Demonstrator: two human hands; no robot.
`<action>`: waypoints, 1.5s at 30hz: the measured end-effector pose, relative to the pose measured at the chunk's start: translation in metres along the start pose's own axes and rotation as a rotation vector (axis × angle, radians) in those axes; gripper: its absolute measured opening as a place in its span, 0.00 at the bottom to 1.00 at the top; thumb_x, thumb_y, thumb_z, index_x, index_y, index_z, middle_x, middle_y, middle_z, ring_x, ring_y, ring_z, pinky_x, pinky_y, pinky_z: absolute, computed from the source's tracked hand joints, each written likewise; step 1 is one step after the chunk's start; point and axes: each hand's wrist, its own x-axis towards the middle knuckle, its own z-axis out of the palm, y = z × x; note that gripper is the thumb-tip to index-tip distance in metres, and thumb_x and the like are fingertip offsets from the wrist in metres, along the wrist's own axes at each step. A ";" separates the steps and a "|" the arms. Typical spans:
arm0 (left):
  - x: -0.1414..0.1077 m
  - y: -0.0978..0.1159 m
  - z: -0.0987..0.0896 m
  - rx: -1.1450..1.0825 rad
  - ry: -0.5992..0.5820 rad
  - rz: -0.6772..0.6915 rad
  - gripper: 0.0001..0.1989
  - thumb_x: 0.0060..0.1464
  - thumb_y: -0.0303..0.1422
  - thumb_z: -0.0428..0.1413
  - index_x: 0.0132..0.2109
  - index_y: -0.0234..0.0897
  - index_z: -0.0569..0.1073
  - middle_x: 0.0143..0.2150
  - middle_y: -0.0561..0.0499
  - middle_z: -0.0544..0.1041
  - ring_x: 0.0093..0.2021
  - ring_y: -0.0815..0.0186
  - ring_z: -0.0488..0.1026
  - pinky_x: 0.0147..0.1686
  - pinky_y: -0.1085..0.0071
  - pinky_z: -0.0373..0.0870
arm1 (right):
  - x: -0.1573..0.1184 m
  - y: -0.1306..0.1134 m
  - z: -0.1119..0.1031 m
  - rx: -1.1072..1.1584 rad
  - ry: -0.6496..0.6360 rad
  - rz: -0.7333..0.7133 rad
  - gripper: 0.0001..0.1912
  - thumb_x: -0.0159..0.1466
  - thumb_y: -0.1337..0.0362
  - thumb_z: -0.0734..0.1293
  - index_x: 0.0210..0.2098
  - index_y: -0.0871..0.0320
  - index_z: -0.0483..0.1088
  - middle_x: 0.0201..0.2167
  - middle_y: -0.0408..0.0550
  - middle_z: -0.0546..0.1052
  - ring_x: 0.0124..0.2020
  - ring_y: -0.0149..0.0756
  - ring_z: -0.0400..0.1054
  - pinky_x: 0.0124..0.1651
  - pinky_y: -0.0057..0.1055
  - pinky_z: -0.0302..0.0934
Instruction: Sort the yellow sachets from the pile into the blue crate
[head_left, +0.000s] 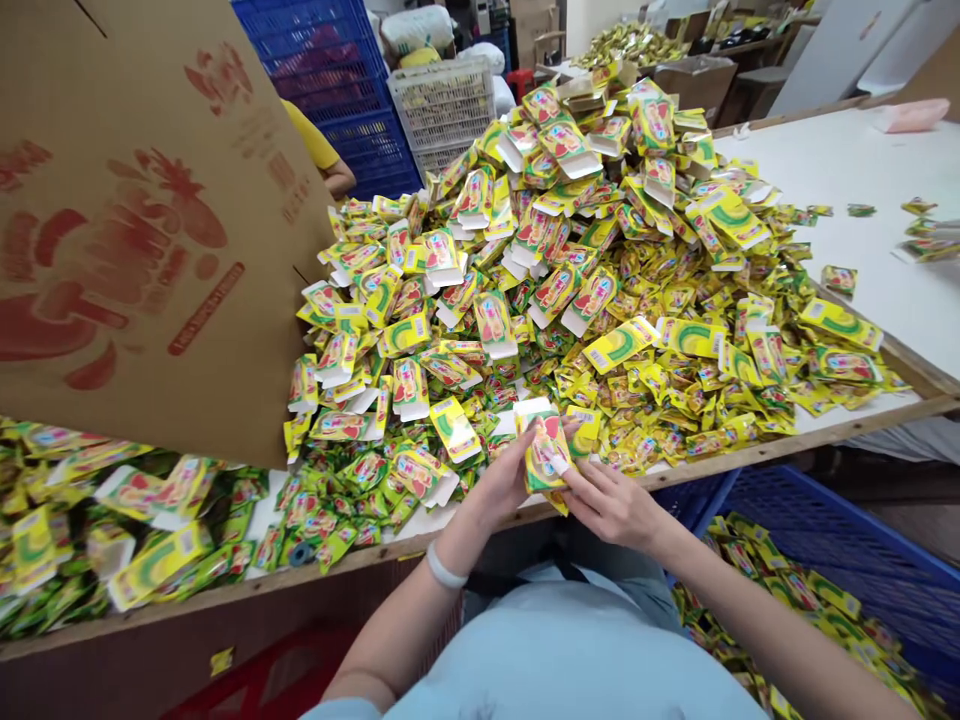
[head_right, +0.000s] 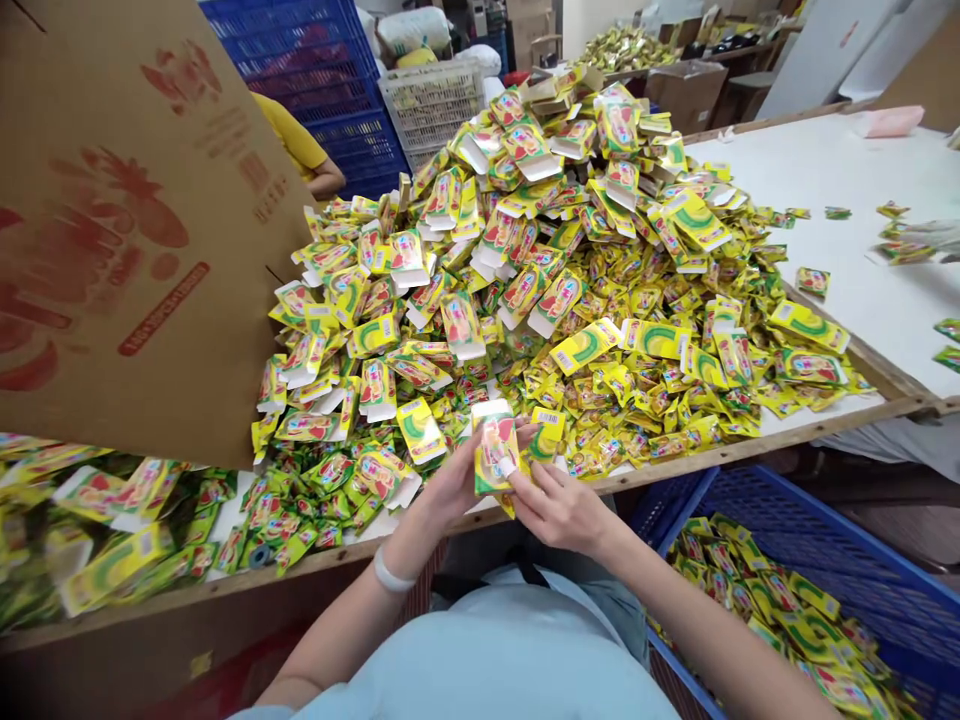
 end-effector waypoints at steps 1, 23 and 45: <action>0.001 0.000 0.002 -0.094 0.010 -0.043 0.25 0.59 0.51 0.54 0.50 0.34 0.75 0.50 0.40 0.80 0.56 0.53 0.74 0.55 0.60 0.70 | -0.003 -0.003 -0.002 0.021 -0.013 0.011 0.14 0.68 0.72 0.60 0.43 0.55 0.78 0.47 0.55 0.80 0.46 0.44 0.76 0.47 0.42 0.74; -0.010 0.008 0.007 0.666 -0.189 -0.009 0.18 0.49 0.37 0.64 0.44 0.35 0.69 0.32 0.55 0.70 0.32 0.69 0.66 0.35 0.71 0.67 | 0.071 0.021 -0.077 0.369 -0.387 0.454 0.07 0.63 0.71 0.67 0.39 0.58 0.76 0.35 0.48 0.72 0.36 0.35 0.68 0.39 0.28 0.63; 0.017 -0.015 0.008 0.941 -0.051 0.336 0.25 0.60 0.36 0.57 0.62 0.40 0.63 0.61 0.39 0.69 0.62 0.54 0.67 0.61 0.54 0.64 | -0.002 0.086 -0.166 -0.005 0.249 0.720 0.13 0.66 0.50 0.66 0.41 0.50 0.75 0.38 0.49 0.76 0.33 0.41 0.71 0.34 0.37 0.63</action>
